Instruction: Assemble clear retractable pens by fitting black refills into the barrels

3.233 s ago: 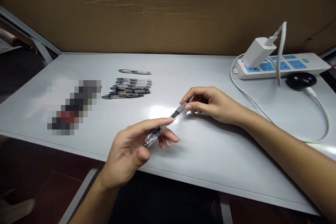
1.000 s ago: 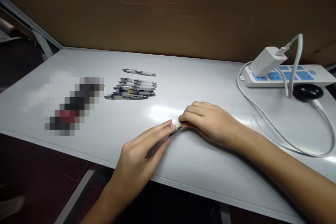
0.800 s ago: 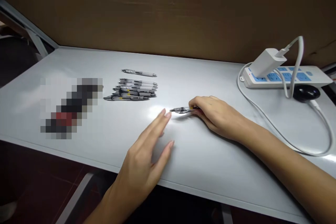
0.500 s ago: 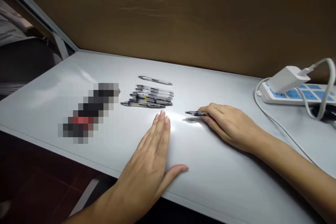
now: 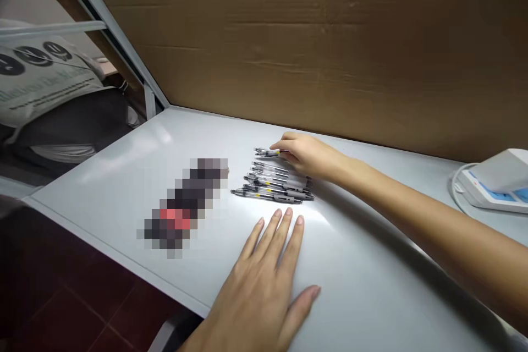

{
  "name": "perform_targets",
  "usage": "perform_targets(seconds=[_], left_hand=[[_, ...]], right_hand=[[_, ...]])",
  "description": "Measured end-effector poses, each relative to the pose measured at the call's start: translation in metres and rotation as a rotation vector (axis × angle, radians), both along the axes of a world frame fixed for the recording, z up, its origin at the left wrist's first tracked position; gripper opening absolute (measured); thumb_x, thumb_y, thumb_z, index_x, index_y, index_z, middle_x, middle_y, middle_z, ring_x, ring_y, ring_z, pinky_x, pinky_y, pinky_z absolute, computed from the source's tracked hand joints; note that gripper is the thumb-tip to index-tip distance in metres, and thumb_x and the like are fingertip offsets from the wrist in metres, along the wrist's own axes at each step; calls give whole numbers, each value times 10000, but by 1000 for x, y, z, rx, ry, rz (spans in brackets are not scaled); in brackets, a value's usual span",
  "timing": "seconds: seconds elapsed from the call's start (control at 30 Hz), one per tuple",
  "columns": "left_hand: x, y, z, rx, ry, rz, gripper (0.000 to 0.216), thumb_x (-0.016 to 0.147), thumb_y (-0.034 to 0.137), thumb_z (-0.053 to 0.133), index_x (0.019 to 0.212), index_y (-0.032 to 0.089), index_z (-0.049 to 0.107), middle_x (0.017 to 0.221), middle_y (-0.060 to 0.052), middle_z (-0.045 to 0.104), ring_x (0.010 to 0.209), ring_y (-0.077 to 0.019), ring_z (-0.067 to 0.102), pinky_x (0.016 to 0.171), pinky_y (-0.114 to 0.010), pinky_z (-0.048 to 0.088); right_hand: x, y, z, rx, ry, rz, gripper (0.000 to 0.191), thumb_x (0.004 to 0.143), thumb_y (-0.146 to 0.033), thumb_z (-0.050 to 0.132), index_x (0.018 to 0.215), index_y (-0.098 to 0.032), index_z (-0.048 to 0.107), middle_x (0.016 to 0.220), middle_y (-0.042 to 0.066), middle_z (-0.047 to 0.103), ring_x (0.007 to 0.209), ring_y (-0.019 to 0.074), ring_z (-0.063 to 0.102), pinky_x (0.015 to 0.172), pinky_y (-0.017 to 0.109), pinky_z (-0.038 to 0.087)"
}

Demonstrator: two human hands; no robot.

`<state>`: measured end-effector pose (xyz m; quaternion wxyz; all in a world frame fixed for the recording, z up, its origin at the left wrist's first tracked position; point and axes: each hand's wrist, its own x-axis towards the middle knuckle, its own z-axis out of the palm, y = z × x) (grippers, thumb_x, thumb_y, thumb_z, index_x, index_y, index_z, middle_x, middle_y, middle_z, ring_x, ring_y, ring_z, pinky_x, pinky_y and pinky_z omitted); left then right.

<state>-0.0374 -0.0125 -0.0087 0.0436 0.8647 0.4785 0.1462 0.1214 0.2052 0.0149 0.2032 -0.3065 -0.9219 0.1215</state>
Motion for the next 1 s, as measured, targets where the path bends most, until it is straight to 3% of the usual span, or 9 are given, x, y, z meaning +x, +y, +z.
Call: perform_targets(seconds=[0.13, 0.27, 0.43, 0.57, 0.73, 1.0], left_hand=[[-2, 0, -3, 11, -1, -6, 730, 1049, 532, 420, 1609, 75, 322, 1640, -199, 367, 1548, -357, 316, 1219, -519, 403], [-1, 1, -4, 23, -14, 4, 710, 1053, 532, 404, 1604, 88, 343, 1626, -202, 392, 1543, -360, 326, 1203, -530, 425], [2, 2, -2, 20, -44, 16, 694, 1042, 528, 432, 1587, 100, 386, 1612, -206, 417, 1523, -367, 368, 1197, -543, 429], [2, 2, 1, -18, -67, 4, 688, 1027, 526, 463, 1568, 103, 426, 1611, -209, 412, 1516, -384, 378, 1201, -557, 425], [1, 0, -2, 25, -53, 17, 651, 1049, 524, 423, 1572, 136, 423, 1612, -206, 421, 1530, -373, 355, 1186, -558, 439], [0, -3, -5, 77, -20, 62, 610, 1051, 540, 400, 1554, 200, 463, 1615, -188, 434, 1535, -376, 345, 1155, -552, 475]], right_hand=[[-8, 27, -6, -86, -5, 56, 323, 996, -343, 542, 1197, -210, 757, 1151, 128, 756, 994, 262, 710, 883, 388, 549], [-7, 35, 1, -149, -38, 102, 318, 962, -356, 590, 1191, -213, 759, 1148, 109, 770, 994, 254, 717, 874, 379, 549], [-4, 36, 15, -30, 49, 48, 310, 973, -335, 575, 1182, -199, 759, 1121, 114, 775, 955, 251, 717, 836, 371, 539], [-1, 39, 8, 10, 29, -53, 323, 960, -289, 559, 1199, -181, 748, 1128, 137, 769, 969, 281, 711, 844, 408, 534], [-1, 34, -4, -170, -28, -33, 300, 944, -306, 580, 1141, -184, 770, 1098, 121, 781, 941, 259, 720, 841, 384, 543], [1, 23, 14, -461, -144, 76, 377, 944, -470, 601, 1150, -222, 798, 1194, 73, 776, 1082, 265, 704, 915, 345, 537]])
